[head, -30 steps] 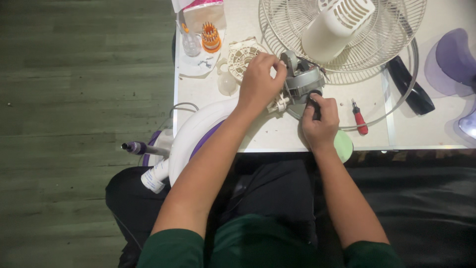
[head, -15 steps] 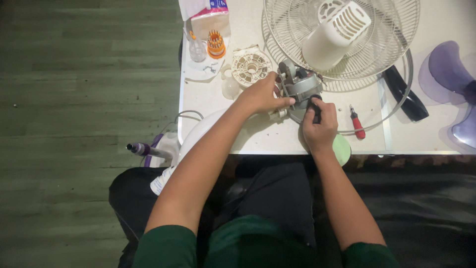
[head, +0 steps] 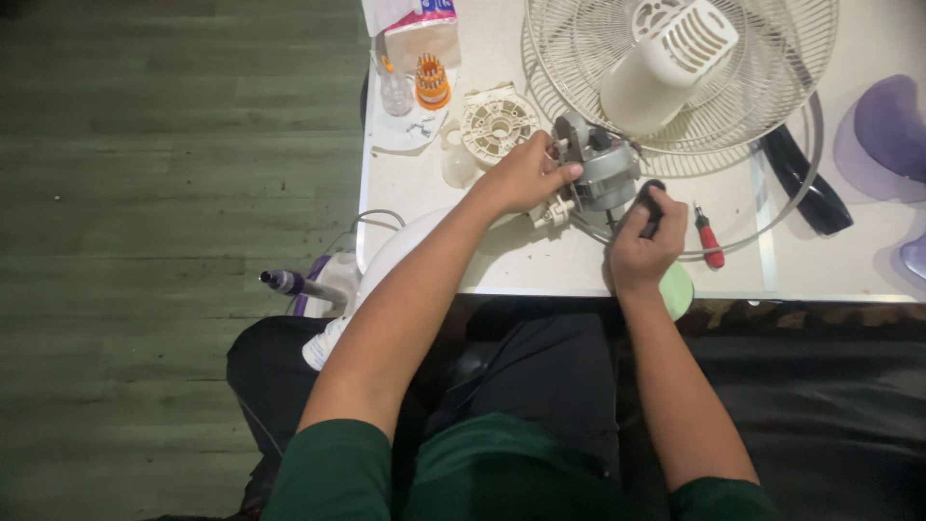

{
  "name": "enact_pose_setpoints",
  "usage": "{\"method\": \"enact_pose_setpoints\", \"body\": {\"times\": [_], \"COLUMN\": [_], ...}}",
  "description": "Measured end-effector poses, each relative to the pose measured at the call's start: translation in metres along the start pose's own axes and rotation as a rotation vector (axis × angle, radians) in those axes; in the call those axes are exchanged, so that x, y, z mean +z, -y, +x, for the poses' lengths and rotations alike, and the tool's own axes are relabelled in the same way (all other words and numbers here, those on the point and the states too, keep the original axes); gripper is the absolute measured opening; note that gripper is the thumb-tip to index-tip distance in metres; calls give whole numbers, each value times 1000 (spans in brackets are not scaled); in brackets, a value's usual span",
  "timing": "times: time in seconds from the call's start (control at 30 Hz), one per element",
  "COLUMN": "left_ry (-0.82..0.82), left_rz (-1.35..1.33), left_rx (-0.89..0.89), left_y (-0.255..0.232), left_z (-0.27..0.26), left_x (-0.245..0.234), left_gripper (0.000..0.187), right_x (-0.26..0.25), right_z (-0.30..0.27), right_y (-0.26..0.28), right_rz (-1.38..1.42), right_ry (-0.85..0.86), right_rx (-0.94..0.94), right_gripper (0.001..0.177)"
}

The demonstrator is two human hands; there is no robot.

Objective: The person disassembles an electric fan by removing the motor housing and internal components, then reassembles the motor into the housing and attaches the fan blade hub. The person uses a screwdriver to loosen screws and a cloth to wipe parts during the process.

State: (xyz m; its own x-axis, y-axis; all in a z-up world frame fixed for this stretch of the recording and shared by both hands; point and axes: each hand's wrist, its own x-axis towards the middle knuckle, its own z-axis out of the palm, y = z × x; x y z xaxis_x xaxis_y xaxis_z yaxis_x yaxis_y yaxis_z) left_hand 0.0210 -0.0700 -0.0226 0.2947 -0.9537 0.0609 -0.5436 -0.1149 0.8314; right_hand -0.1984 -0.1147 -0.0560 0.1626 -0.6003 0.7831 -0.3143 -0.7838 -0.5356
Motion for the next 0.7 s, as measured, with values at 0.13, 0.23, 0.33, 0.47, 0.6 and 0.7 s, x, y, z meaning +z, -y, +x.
{"method": "enact_pose_setpoints", "body": {"times": [0.13, 0.23, 0.33, 0.47, 0.6, 0.7], "left_ry": [-20, -64, -56, -70, -99, -154], "left_rz": [5, 47, 76, 84, 127, 162], "left_rx": [6, 57, 53, 117, 169, 232], "left_y": [-15, -33, -52, -71, -84, -89], "left_z": [-6, -18, -33, -50, -61, -69], "left_x": [-4, -10, -17, -24, -25, -23], "left_gripper": [64, 61, 56, 52, 48, 47], "right_x": [0, 0, -4, -13, -20, -28], "right_z": [-1, -3, -4, -9, -11, -6], "right_y": [-9, -18, -30, -45, -50, -41], "right_rz": [27, 106, 327, 664, 750, 518], "right_ry": [6, 19, 18, 35, 50, 67], "right_rx": [51, 128, 257, 465, 508, 379], "right_gripper": [19, 20, 21, 23, 21, 20]}}
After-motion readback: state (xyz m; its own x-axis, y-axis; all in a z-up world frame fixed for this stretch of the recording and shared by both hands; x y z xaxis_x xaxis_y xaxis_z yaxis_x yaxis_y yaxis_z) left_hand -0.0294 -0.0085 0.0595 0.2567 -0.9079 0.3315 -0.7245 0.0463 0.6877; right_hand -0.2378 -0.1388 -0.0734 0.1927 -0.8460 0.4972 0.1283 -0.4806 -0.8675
